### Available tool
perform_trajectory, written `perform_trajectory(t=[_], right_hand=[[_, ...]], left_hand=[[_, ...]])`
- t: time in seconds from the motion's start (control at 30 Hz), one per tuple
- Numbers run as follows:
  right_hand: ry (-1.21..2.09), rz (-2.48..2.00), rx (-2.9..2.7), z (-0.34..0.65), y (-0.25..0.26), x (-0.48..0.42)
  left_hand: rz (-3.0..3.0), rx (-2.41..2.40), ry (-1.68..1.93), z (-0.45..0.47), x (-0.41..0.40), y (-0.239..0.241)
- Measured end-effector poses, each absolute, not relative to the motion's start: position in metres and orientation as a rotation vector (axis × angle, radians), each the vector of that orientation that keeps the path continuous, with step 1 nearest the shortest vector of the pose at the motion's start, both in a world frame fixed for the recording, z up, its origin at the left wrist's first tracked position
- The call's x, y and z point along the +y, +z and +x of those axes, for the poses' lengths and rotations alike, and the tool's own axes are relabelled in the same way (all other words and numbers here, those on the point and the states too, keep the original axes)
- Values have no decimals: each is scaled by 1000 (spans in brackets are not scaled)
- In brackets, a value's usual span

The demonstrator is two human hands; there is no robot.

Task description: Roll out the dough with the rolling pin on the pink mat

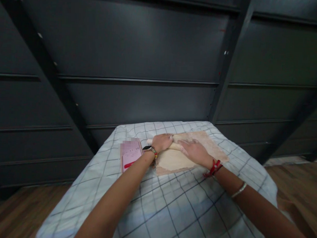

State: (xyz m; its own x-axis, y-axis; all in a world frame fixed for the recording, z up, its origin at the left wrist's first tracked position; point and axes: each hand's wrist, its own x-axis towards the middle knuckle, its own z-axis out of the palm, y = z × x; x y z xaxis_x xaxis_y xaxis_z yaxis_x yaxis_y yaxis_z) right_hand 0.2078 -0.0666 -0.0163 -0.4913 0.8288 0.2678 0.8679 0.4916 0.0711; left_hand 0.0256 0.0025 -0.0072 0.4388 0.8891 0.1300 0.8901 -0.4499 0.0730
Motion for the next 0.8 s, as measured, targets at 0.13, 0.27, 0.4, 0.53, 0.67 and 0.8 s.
perform_trajectory(t=[0.13,0.27,0.4,0.53,0.67,0.8], right_hand=[[-279,-1501,-2529,209,-13,-65],[-299,-1461,-2525,206,-17,-84],[-280,-1376,-2520,207,-21,-97],[-220,-1449,-2533,212,-19,-78],[-184,-1551,-2512,218,-18,-43],[-188,-1596,-2509,222,-15,-14]], left_hand=[[-2670,-1659,-242,29,2,-4],[-2653,-1609,-261,21,-16,-10],[-2618,-1485,-261,12,-30,-16],[-2602,-1654,-200,20,-22,-11],[-2613,-1766,-223,31,-2,-5],[-2602,-1784,-241,35,23,-4]])
